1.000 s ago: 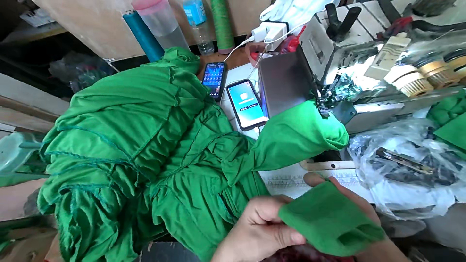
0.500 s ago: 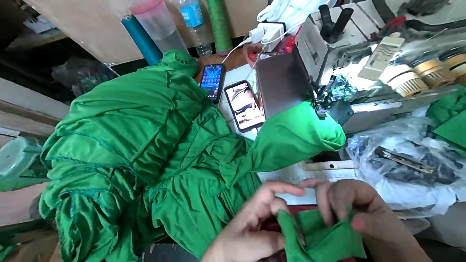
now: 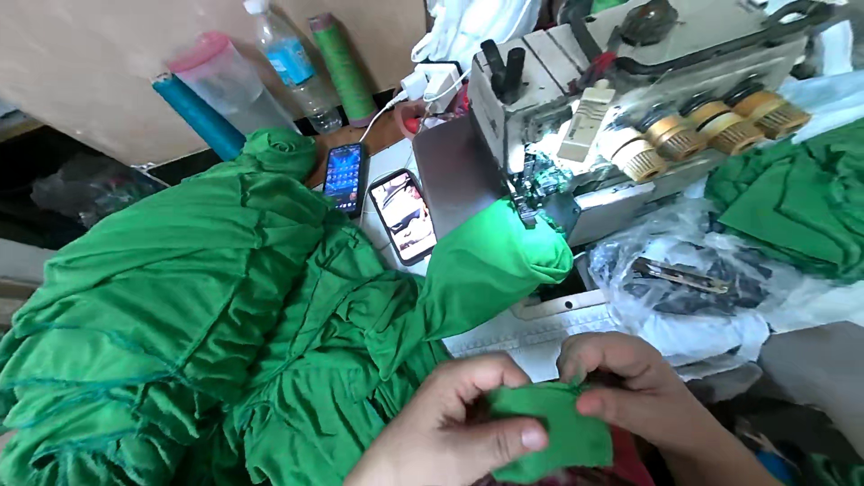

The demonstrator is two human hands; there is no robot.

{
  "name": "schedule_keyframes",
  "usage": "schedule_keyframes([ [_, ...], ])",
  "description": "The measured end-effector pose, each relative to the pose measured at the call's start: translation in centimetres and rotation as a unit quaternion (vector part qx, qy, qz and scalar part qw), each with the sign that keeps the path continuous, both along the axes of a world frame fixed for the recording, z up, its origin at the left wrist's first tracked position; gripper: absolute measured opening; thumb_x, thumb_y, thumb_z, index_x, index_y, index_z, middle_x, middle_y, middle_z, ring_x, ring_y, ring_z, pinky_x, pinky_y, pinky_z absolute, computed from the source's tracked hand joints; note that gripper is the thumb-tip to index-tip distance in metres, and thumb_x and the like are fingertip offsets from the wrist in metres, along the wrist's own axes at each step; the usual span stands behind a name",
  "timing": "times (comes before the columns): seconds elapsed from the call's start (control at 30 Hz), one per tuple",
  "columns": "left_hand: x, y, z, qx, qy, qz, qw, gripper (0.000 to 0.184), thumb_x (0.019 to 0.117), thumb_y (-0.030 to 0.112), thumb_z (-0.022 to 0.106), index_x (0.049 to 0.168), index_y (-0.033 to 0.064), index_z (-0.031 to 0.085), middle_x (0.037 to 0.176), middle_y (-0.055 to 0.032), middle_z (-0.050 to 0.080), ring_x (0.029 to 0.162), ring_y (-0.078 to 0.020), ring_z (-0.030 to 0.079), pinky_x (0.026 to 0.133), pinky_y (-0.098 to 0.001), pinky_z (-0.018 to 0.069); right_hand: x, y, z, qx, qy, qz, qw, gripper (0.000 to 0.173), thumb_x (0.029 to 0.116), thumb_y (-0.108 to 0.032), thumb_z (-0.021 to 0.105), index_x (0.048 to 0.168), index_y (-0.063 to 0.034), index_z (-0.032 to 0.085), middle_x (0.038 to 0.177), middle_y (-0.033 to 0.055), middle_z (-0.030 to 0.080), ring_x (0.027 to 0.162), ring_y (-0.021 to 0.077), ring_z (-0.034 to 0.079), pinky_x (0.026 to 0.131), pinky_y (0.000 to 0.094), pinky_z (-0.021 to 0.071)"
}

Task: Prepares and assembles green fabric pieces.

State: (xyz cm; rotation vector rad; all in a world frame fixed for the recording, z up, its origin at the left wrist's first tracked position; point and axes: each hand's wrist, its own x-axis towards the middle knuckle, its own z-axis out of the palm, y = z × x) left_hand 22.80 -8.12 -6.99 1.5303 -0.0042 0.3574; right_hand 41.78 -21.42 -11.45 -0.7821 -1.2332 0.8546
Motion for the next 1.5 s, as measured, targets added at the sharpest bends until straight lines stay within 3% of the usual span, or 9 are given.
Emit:
schedule_keyframes([
  [0.17,4.8,2.0,4.4,0.317,0.006,0.205,0.926,0.022,0.1043,0.021,0.059,0.103,0.0049,0.073,0.094,0.002,0.07,0.089,0.0026,0.063,0.08,-0.0147,0.0527,2.9,0.4,0.2,-0.018,0.038,-0.045,0.998,0.029,0.0978,-0.021,0.068,0.127,-0.024,0.069,0.106,-0.0146,0.074,0.094,-0.0046,0.068,0.083,0.0151,0.0572],
  [0.33,10.3,3.8,3.4,0.491,0.063,0.309,0.812,0.013,0.0991,0.018,0.064,0.097,0.0088,0.074,0.088,-0.0015,0.065,0.076,-0.0069,0.062,0.067,-0.021,0.0533,4.8,2.8,0.9,-0.143,0.078,-0.202,0.966,0.031,0.0833,-0.009,0.078,0.111,-0.0152,0.065,0.084,-0.0104,0.072,0.072,0.0004,0.068,0.066,0.0183,0.0592],
  [0.43,11.1,4.8,1.4,0.468,0.105,0.322,0.816,0.012,0.0972,0.019,0.066,0.096,0.0095,0.073,0.09,-0.001,0.068,0.08,-0.0077,0.065,0.069,-0.0247,0.055,5.1,3.6,0.7,-0.189,0.073,-0.233,0.951,0.034,0.0827,-0.008,0.078,0.112,-0.0071,0.061,0.078,-0.007,0.072,0.065,0.0028,0.068,0.06,0.0191,0.0579],
  [0.6,10.4,4.1,3.0,0.449,0.149,0.312,0.824,0.016,0.0965,0.015,0.065,0.094,0.0024,0.074,0.082,-0.0067,0.068,0.071,-0.0084,0.061,0.066,-0.0237,0.0494,5.0,3.3,-0.1,-0.155,0.078,-0.208,0.963,0.033,0.0838,-0.006,0.077,0.112,-0.0125,0.061,0.077,-0.0114,0.072,0.065,-0.0012,0.068,0.059,0.0151,0.0566],
  [1.0,10.2,5.8,2.8,0.474,0.187,0.279,0.814,0.006,0.0927,0.018,0.065,0.091,0.0132,0.068,0.086,0.0016,0.063,0.073,-0.0041,0.06,0.063,-0.0207,0.0505,4.5,3.9,0.1,-0.14,0.06,-0.223,0.963,0.038,0.0835,-0.006,0.078,0.116,-0.0073,0.058,0.097,-0.0061,0.065,0.064,-0.0014,0.064,0.058,0.0156,0.0588],
  [1.17,12.7,7.4,4.1,0.465,0.233,0.276,0.808,0.016,0.0909,0.012,0.066,0.1,-0.0008,0.07,0.092,-0.014,0.068,0.085,-0.0256,0.067,0.074,-0.046,0.0546,4.2,4.3,0.7,-0.125,0.064,-0.242,0.96,0.037,0.0878,-0.004,0.073,0.118,-0.0109,0.053,0.101,-0.0043,0.069,0.066,0.0005,0.066,0.061,0.0167,0.0592],
  [1.27,13.1,7.9,3.7,0.473,0.214,0.299,0.801,0.016,0.0933,0.011,0.062,0.102,0.0001,0.069,0.094,-0.0149,0.068,0.09,-0.0274,0.067,0.077,-0.0476,0.0536,4.0,4.7,1.0,-0.095,0.048,-0.248,0.963,0.035,0.09,-0.003,0.071,0.119,-0.0138,0.054,0.098,-0.0051,0.072,0.068,0.0005,0.067,0.061,0.0155,0.058],
  [1.37,11.7,7.9,3.3,0.421,0.183,0.299,0.837,0.018,0.0968,0.014,0.063,0.111,0.003,0.063,0.107,-0.0097,0.067,0.094,-0.0178,0.066,0.08,-0.039,0.0559,3.7,4.3,0.8,-0.049,0.019,-0.238,0.97,0.024,0.0937,-0.004,0.068,0.116,-0.0082,0.059,0.11,-0.0027,0.072,0.077,0.0007,0.068,0.067,0.0162,0.0589],
  [1.5,8.2,6.9,4.9,0.119,0.115,0.228,0.96,0.034,0.0918,0.01,0.067,0.123,0.0185,0.057,0.114,0.0048,0.065,0.085,-0.0041,0.067,0.069,-0.021,0.058,3.7,3.8,0.9,0.007,-0.006,-0.214,0.977,0.021,0.0938,0.001,0.067,0.113,-0.0092,0.067,0.115,-0.0013,0.075,0.1,0.007,0.072,0.087,0.0219,0.061],
])
